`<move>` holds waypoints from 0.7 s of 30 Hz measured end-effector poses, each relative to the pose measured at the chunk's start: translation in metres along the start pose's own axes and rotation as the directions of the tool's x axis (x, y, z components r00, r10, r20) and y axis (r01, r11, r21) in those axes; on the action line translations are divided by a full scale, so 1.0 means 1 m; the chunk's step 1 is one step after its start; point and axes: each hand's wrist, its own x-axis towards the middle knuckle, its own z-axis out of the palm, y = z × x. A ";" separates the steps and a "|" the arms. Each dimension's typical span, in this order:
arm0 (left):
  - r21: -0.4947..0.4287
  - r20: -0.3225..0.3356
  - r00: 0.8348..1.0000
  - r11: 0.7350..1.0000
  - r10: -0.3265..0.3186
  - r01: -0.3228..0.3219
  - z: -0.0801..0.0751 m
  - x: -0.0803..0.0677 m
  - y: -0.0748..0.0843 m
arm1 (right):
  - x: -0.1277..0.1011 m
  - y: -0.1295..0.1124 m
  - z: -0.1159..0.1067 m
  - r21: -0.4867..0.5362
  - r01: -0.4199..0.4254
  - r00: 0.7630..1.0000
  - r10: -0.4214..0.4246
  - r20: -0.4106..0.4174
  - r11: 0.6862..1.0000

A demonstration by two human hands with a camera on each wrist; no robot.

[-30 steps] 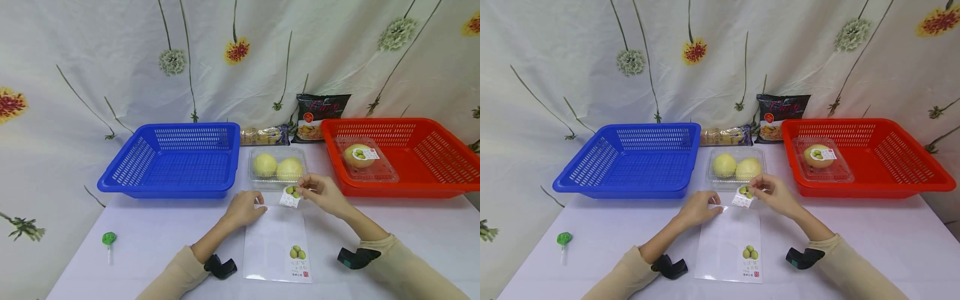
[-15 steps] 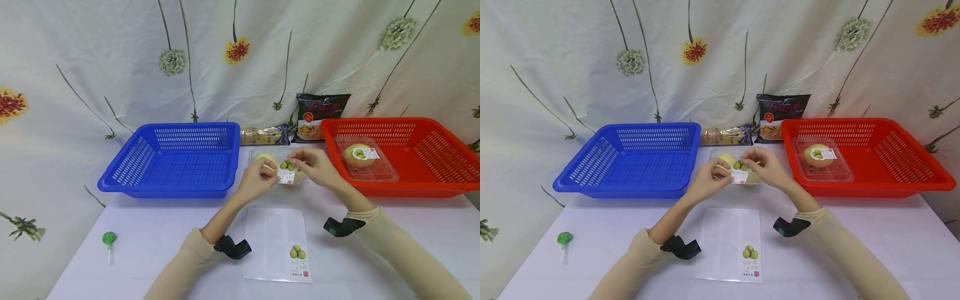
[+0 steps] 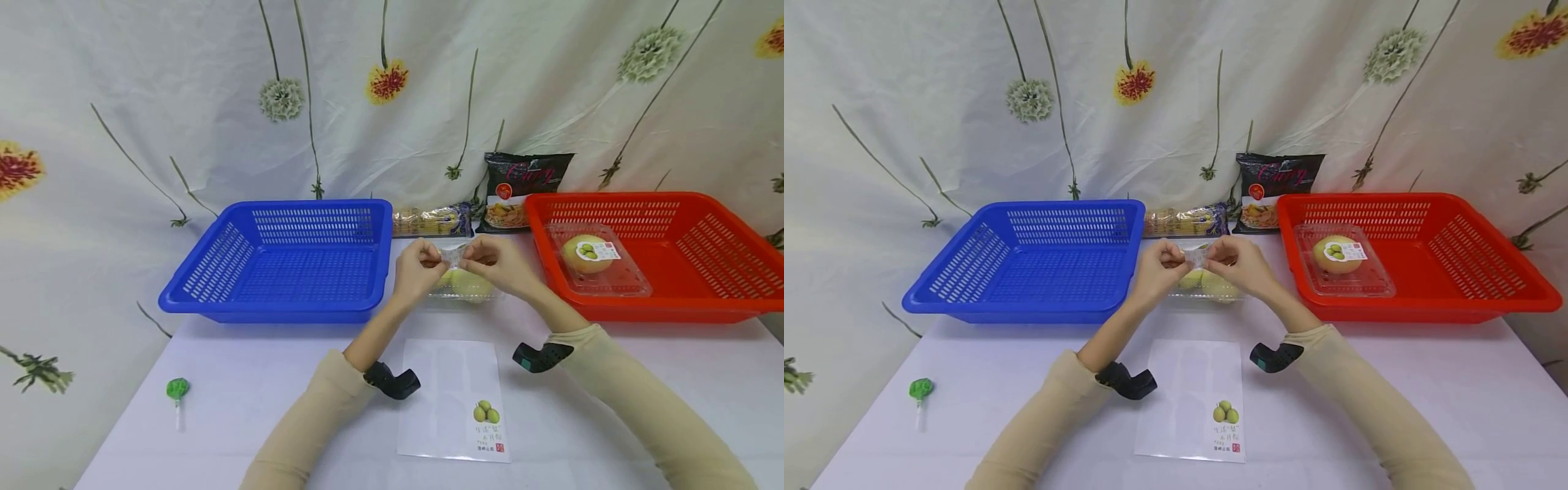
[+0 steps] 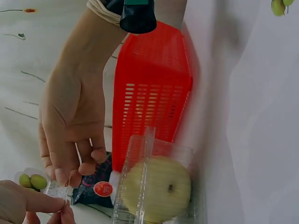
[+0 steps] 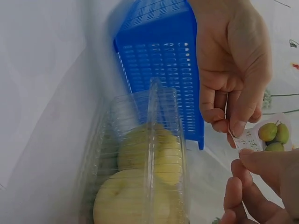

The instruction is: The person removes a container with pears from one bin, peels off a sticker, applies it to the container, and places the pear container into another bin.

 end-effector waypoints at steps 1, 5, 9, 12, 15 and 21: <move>0.008 0.005 1.000 1.000 -0.003 0.003 0.000 0.001 -0.002 | 0.001 0.003 0.001 -0.017 0.003 1.000 -0.002 0.008 1.000; 0.091 0.021 1.000 0.996 0.023 -0.024 0.001 0.005 -0.010 | 0.004 0.010 0.006 -0.061 0.011 1.000 -0.012 -0.008 0.998; 0.162 0.022 0.998 0.985 0.058 -0.061 0.003 0.006 -0.017 | 0.003 0.016 0.011 -0.097 0.036 0.998 -0.041 -0.045 0.995; 0.196 0.015 0.994 0.975 0.106 -0.107 0.006 0.005 -0.019 | 0.002 0.020 0.013 -0.120 0.067 0.995 -0.075 -0.067 0.991; 0.258 0.018 0.986 0.952 0.164 -0.163 0.007 0.005 -0.020 | 0.001 0.025 0.015 -0.144 0.084 0.992 -0.097 -0.082 0.986; 0.367 0.008 0.986 0.917 0.165 -0.156 0.009 0.005 -0.022 | -0.001 0.027 0.014 -0.183 0.092 0.992 -0.106 -0.070 0.979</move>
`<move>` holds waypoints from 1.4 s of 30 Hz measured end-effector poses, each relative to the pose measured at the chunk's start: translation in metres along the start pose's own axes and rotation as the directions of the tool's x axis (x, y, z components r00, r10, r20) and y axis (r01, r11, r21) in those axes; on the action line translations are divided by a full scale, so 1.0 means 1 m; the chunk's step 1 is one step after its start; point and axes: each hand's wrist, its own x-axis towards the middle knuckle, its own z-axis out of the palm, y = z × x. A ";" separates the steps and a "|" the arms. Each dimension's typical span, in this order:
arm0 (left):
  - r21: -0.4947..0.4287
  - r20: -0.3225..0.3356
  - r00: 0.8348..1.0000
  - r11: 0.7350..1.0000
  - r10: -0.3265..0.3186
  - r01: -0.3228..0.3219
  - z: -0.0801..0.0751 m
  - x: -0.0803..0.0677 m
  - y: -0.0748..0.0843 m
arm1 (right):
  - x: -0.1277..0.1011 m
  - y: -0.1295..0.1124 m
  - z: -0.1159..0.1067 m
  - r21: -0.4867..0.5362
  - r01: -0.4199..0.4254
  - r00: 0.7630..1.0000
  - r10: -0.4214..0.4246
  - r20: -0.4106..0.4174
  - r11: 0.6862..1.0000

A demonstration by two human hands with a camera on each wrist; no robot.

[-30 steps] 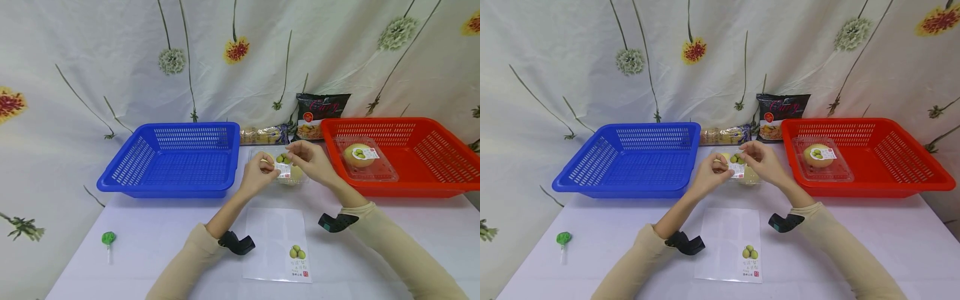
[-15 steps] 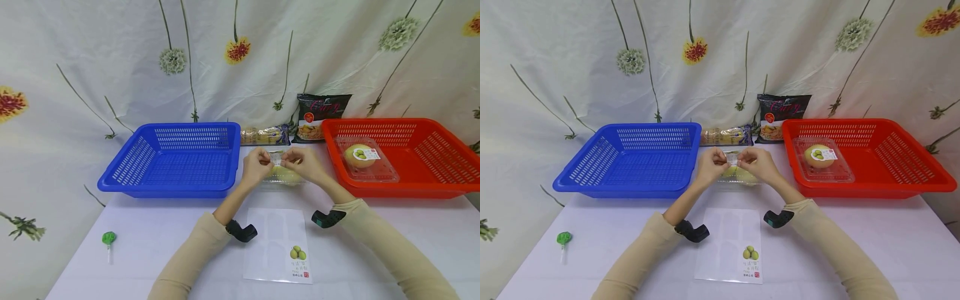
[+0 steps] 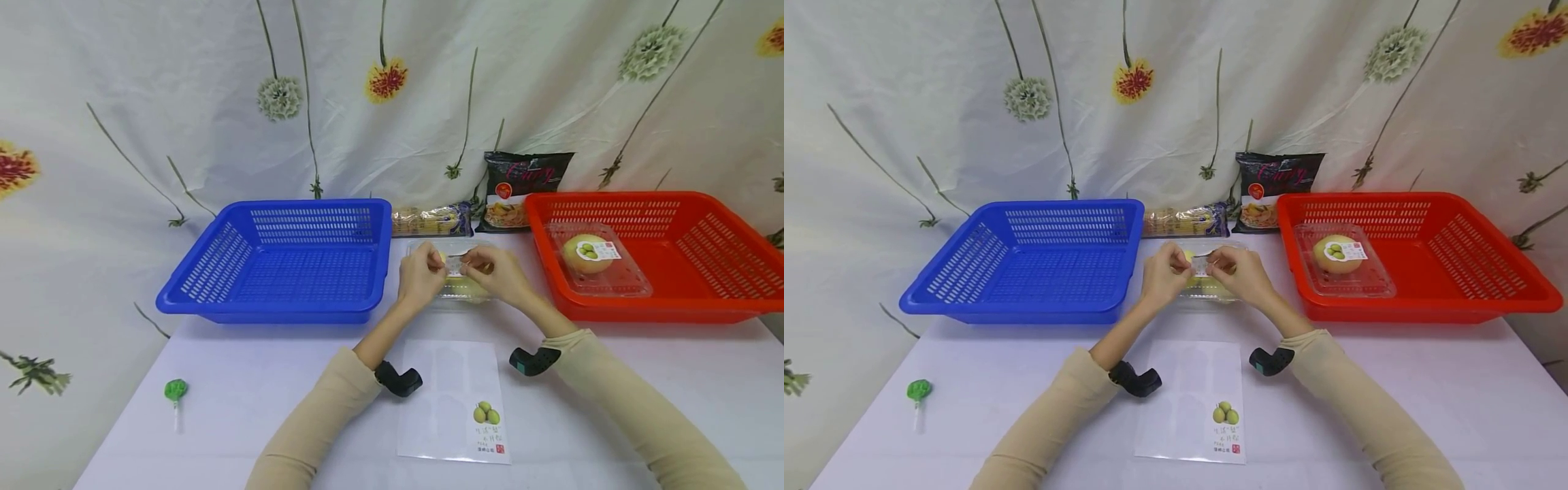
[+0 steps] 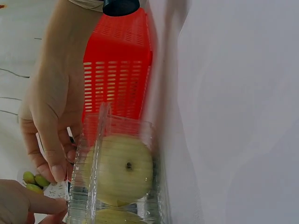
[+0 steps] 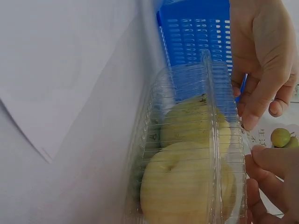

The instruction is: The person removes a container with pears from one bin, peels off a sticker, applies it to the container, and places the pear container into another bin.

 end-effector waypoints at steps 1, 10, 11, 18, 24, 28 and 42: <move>0.007 0.001 1.000 1.000 -0.007 0.007 0.000 0.000 0.000 | 0.000 0.000 0.000 -0.011 0.006 1.000 -0.006 0.005 1.000; 0.026 0.005 1.000 1.000 -0.003 0.003 0.002 -0.001 -0.001 | 0.000 0.002 0.002 -0.109 0.049 0.999 -0.046 0.029 0.993; 0.026 0.005 1.000 1.000 -0.002 0.001 0.002 -0.001 -0.001 | 0.000 0.001 0.002 -0.108 0.050 0.998 -0.047 0.029 0.993; 0.010 0.009 1.000 1.000 -0.002 0.002 0.002 -0.002 -0.001 | -0.001 0.001 0.001 -0.087 0.052 0.999 -0.050 0.021 0.995; -0.010 0.023 1.000 1.000 -0.020 0.021 0.002 0.000 -0.003 | 0.000 0.001 0.000 -0.090 0.047 0.999 -0.045 0.029 0.995; 0.015 0.020 1.000 1.000 -0.015 0.014 0.003 -0.001 -0.004 | -0.001 0.000 0.001 -0.120 0.052 0.998 -0.047 0.040 0.991; 0.144 0.054 0.999 0.990 -0.009 0.002 0.006 -0.001 -0.002 | -0.001 -0.007 0.007 -0.315 0.121 0.992 -0.105 0.069 0.941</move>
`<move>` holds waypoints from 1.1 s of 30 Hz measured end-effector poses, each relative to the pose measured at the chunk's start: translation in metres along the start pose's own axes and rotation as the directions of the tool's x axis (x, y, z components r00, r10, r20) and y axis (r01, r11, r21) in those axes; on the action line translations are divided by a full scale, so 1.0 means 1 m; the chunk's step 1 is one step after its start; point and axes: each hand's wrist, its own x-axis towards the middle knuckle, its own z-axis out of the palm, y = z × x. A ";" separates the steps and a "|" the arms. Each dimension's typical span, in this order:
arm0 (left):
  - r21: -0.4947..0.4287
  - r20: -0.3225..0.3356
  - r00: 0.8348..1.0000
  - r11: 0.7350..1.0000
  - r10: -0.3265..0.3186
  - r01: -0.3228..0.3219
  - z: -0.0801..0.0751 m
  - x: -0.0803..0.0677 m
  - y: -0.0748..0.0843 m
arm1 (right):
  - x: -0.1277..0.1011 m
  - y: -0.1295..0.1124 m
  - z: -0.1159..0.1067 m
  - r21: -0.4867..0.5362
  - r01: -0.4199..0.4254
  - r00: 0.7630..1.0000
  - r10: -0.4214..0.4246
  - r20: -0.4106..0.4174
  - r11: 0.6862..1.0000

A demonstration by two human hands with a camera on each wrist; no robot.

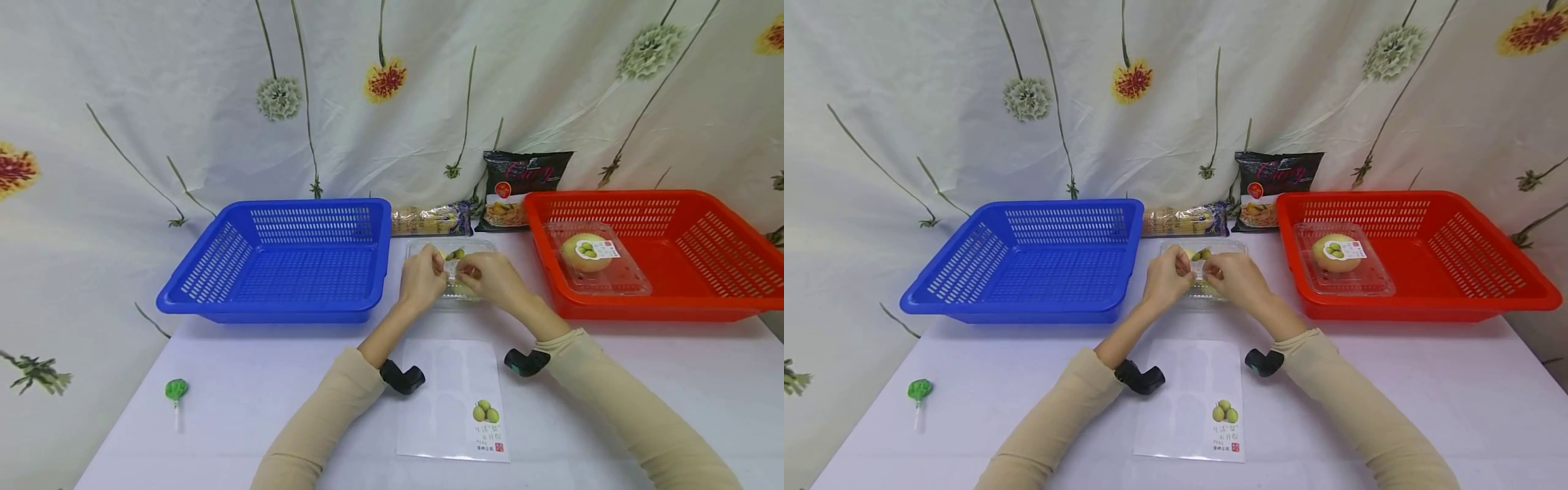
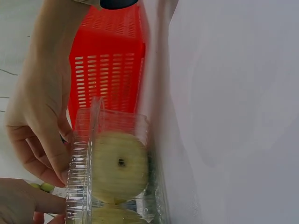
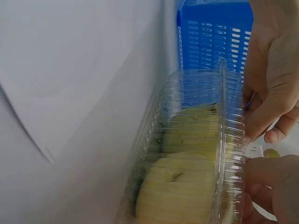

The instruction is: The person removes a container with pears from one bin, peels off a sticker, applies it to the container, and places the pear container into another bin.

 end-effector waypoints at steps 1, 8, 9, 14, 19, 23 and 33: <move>0.014 0.003 1.000 1.000 -0.002 0.002 0.000 0.000 0.000 | 0.001 -0.001 0.000 -0.022 0.000 1.000 0.001 0.009 1.000; 0.083 0.006 1.000 0.997 0.000 0.000 0.000 0.000 0.002 | 0.003 -0.003 -0.001 -0.102 -0.031 0.998 0.037 0.054 0.994; 0.093 0.006 1.000 0.996 -0.009 0.009 0.000 0.001 0.002 | 0.004 -0.002 -0.001 -0.092 -0.041 0.997 0.047 0.059 0.995; 0.119 0.024 0.996 0.990 -0.082 0.079 -0.002 0.005 -0.002 | 0.004 0.001 -0.002 -0.016 -0.039 0.997 0.040 0.061 0.999; -0.043 0.082 0.993 0.995 -0.085 0.088 -0.003 0.010 -0.011 | 0.004 0.006 0.000 -0.001 0.015 0.997 -0.015 0.079 1.000; -0.081 0.132 0.990 0.995 -0.047 0.058 -0.004 0.012 -0.015 | 0.006 0.008 -0.002 -0.018 -0.011 0.991 0.013 0.136 1.000; 0.211 0.310 0.950 0.974 0.014 -0.083 -0.005 0.013 -0.020 | 0.021 0.016 -0.012 -0.010 -0.129 0.939 0.125 0.321 0.992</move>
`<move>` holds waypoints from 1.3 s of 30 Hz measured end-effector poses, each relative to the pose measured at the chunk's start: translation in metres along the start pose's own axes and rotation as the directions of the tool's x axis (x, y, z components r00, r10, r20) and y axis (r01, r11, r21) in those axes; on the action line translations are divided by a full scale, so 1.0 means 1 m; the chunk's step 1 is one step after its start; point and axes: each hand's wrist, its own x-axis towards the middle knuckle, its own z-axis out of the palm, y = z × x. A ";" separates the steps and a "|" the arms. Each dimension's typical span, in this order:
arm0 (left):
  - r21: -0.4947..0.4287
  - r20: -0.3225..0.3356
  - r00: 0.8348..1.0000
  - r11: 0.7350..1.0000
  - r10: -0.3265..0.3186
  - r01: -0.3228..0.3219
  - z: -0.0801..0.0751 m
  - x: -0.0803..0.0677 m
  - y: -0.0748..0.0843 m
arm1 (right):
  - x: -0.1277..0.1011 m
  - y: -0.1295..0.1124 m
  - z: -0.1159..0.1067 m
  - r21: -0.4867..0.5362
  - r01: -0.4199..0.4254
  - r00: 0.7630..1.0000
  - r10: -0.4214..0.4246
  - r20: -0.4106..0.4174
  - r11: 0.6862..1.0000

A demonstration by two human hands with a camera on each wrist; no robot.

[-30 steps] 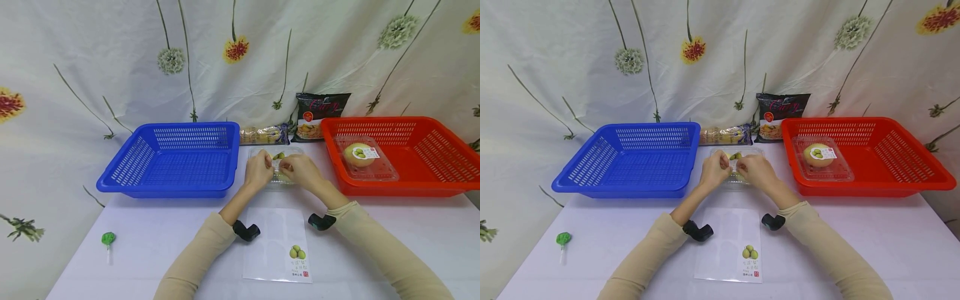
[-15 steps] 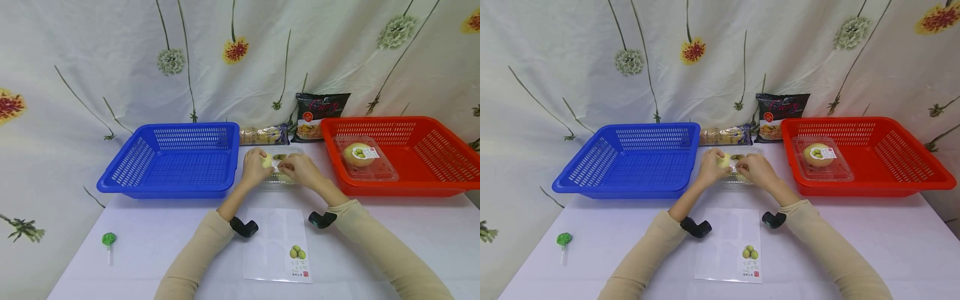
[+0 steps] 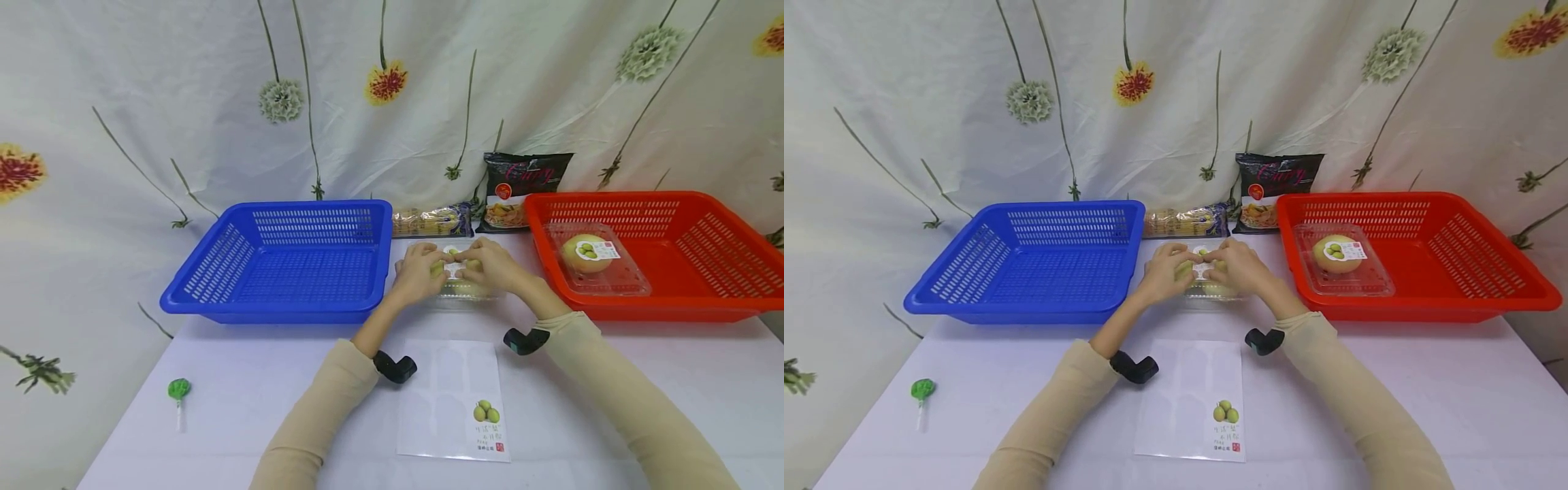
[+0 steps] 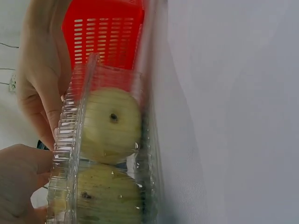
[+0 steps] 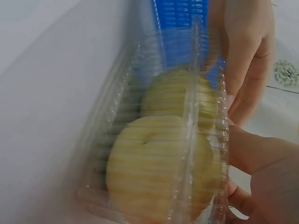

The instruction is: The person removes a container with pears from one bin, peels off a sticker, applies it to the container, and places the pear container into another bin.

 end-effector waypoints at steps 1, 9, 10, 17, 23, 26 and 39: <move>0.022 0.009 1.000 1.000 -0.002 0.001 0.001 0.000 0.000 | 0.001 0.001 -0.001 0.000 0.001 1.000 -0.001 0.008 1.000; 0.121 0.050 0.997 0.991 -0.064 0.057 0.005 0.004 0.005 | 0.004 0.003 -0.007 -0.022 0.026 0.999 -0.025 0.042 0.999; 0.125 0.055 0.996 0.990 -0.069 0.062 0.005 0.005 0.006 | 0.004 0.003 -0.007 -0.018 0.018 0.999 -0.017 0.051 1.000; 0.102 0.085 0.993 0.992 -0.085 0.076 0.007 0.009 0.003 | 0.005 0.005 -0.011 0.006 -0.046 0.991 0.045 0.127 0.999; 0.011 0.036 0.996 0.996 -0.083 0.083 0.011 0.007 -0.005 | -0.007 0.002 -0.005 -0.039 -0.074 0.997 0.075 0.022 0.996; -0.051 -0.020 0.996 0.995 -0.092 0.091 0.013 0.004 -0.008 | -0.020 -0.003 -0.004 -0.060 -0.077 0.996 0.074 -0.050 0.995; -0.118 -0.259 0.930 0.964 -0.260 0.237 0.023 -0.008 0.009 | -0.077 -0.022 0.019 0.357 -0.199 0.980 0.185 0.074 0.913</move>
